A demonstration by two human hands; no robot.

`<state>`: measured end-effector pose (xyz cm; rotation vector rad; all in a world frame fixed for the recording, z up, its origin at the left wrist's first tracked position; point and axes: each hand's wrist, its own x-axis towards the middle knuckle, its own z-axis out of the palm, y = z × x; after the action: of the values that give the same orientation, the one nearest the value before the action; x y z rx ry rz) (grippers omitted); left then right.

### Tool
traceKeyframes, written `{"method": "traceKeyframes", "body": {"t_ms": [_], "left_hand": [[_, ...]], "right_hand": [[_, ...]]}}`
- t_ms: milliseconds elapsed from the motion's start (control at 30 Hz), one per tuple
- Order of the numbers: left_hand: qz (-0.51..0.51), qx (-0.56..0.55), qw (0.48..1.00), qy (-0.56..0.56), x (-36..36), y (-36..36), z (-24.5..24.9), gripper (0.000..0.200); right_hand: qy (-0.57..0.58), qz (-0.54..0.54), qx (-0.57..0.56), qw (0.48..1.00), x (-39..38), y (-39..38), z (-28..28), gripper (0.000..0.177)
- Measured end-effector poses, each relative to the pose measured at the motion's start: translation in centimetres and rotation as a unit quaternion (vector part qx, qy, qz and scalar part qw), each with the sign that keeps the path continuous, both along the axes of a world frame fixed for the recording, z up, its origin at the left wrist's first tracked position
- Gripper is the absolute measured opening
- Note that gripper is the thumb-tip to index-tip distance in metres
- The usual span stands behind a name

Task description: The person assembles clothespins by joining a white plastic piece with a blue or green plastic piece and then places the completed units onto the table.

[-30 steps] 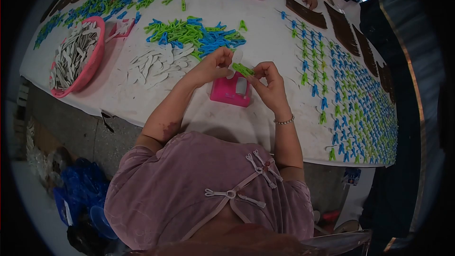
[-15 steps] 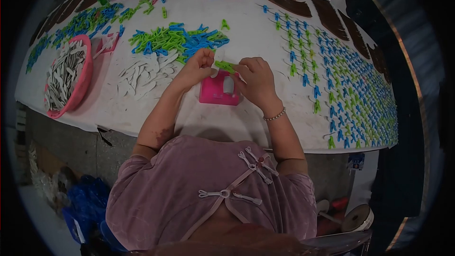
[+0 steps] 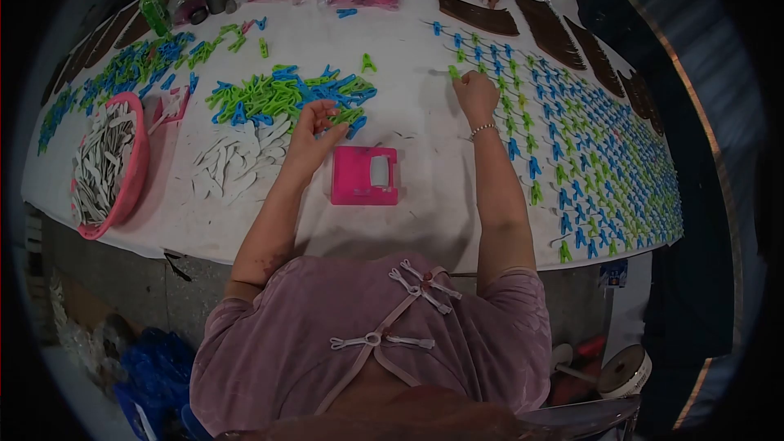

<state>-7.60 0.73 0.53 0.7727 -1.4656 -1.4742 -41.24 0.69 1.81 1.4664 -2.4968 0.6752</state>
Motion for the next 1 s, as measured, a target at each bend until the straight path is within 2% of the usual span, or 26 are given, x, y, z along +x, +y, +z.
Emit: {"method": "traceKeyframes", "body": {"t_ms": [133, 267, 333, 1000], "left_hand": [[0.007, -0.005, 1.000, 0.010, 0.2, -0.3, -0.1, 0.039], [0.025, 0.011, 0.999, 0.022, 0.5, -0.4, -0.1, 0.040], [0.025, 0.013, 0.999, 0.026, 0.5, -0.3, 0.0, 0.040], [0.022, -0.003, 1.000, 0.018, 0.5, -0.5, -0.2, 0.034]], "right_hand": [[-0.016, -0.083, 0.056, 0.995, -2.4, -2.6, -1.0, 0.025], [-0.023, -0.110, 0.080, 0.990, -3.2, -3.9, -1.6, 0.026], [-0.026, -0.129, 0.130, 0.983, -3.7, -4.4, -2.0, 0.031], [-0.043, -0.154, 0.174, 0.972, -3.1, -5.1, -0.6, 0.028]]}}
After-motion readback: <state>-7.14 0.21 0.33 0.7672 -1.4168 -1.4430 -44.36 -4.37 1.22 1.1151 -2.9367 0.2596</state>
